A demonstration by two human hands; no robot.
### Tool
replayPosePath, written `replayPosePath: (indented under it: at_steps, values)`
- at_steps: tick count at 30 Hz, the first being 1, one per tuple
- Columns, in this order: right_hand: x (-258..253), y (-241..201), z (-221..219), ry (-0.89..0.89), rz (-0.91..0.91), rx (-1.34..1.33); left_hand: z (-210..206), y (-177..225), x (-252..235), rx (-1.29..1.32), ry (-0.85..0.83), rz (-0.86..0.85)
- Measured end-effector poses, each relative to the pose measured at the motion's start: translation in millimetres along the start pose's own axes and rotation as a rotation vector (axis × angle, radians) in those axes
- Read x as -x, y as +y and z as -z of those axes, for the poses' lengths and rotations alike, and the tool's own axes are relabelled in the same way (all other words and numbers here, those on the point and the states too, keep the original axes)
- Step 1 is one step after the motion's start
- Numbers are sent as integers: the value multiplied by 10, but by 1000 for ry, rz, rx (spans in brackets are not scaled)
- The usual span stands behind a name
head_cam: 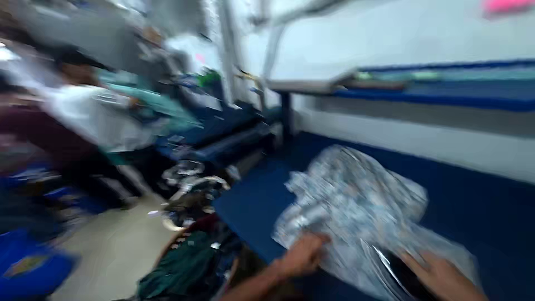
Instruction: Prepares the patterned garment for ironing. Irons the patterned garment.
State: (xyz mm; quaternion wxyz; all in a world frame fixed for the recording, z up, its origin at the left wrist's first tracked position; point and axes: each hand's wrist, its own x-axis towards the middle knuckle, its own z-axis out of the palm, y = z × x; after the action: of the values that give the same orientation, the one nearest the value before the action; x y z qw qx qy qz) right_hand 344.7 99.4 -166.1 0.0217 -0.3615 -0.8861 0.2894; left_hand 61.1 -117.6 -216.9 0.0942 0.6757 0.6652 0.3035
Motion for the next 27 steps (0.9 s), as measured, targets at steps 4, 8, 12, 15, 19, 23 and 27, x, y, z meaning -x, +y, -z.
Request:
replayPosePath:
  at_steps: [4,8,12,15,19,23,27]
  values:
    - [28,171,50,48,-305,-16,-785,322,-731,58,-194,-488]
    - [54,582,327,199,-475,-123,-1309,520,-795,25,-543,-479]
    - [-137,942,589,302,-634,-190,-1443,426,-514,-77,-728,-528]
    - [-370,1168,671,339,-673,-214,-1447,407,-500,-85,-723,-542]
    - [-434,1243,804,265,-567,-345,-1415,389,-556,101,-684,-502]
    - [-265,1083,820,-172,-114,-325,-945,39,-560,89,-258,-250]
    - [-245,359,335,-351,195,-87,-478,-842,-45,-289,-276,-112]
